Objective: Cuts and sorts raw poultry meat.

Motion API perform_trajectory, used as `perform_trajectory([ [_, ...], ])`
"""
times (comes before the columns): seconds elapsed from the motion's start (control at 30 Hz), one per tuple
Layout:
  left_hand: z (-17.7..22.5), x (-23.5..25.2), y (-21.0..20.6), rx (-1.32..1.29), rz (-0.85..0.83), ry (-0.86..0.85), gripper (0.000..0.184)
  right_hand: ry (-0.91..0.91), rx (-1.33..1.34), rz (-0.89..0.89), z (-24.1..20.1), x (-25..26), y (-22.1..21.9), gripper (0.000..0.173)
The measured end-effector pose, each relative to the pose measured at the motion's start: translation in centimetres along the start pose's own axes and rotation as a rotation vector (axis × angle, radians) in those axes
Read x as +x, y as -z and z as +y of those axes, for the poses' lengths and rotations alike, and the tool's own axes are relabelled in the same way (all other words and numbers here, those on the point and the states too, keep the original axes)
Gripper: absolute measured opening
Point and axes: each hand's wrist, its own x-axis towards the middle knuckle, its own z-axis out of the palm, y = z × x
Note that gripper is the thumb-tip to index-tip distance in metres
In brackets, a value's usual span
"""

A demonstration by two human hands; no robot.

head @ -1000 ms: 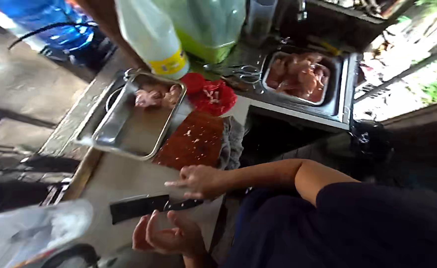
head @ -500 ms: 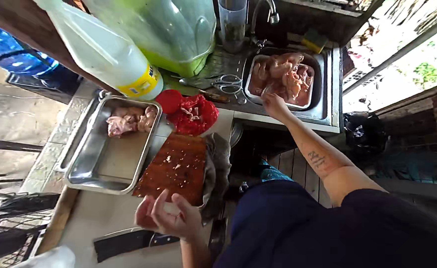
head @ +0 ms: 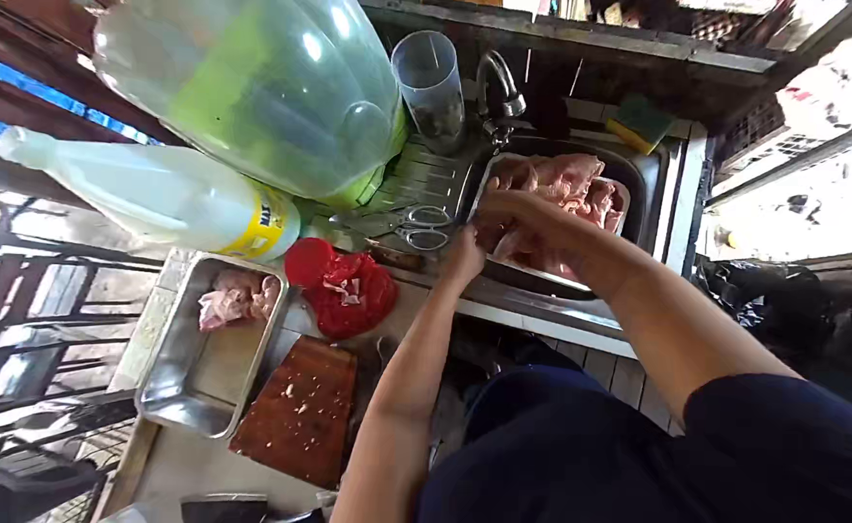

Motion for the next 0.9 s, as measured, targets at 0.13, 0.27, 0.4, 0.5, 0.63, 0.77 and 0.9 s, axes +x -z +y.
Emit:
perform_trajectory([
  [0.13, 0.8, 7.7, -3.3, -0.129, 0.012, -0.036, 0.067, -0.28, 0.163, 0.29, 4.4, -6.9, 3.0, 0.033],
  [0.27, 1.5, 10.7, -6.6, -0.26, 0.128, 0.119, 0.079, -0.346, 0.14, 0.345, 7.7, -9.3, 0.3, 0.077],
  [0.4, 3.4, 11.1, -7.2, 0.018, 0.171, 0.317, 0.079, -0.346, 0.111, 0.393, 7.2, -8.4, -3.3, 0.097],
  [0.5, 4.2, 11.7, -6.9, -0.1, 0.184, 0.402, 0.081, -0.379, 0.122, 0.49, 7.0, -7.9, -3.3, 0.078],
  [0.63, 4.4, 12.5, -6.4, -0.193, 0.151, 0.504, 0.082, -0.387, 0.2, 0.519, 7.8, -8.0, -3.4, 0.093],
  [0.77, 2.5, 13.1, -6.8, -0.335, 0.165, 0.457, 0.07, -0.366, 0.228, 0.528, 8.8, -9.3, -3.7, 0.098],
  [0.9, 1.9, 12.1, -6.0, -0.465, 0.083, 0.452, 0.051, -0.372, 0.284, 0.624, 10.4, -11.7, -5.3, 0.092],
])
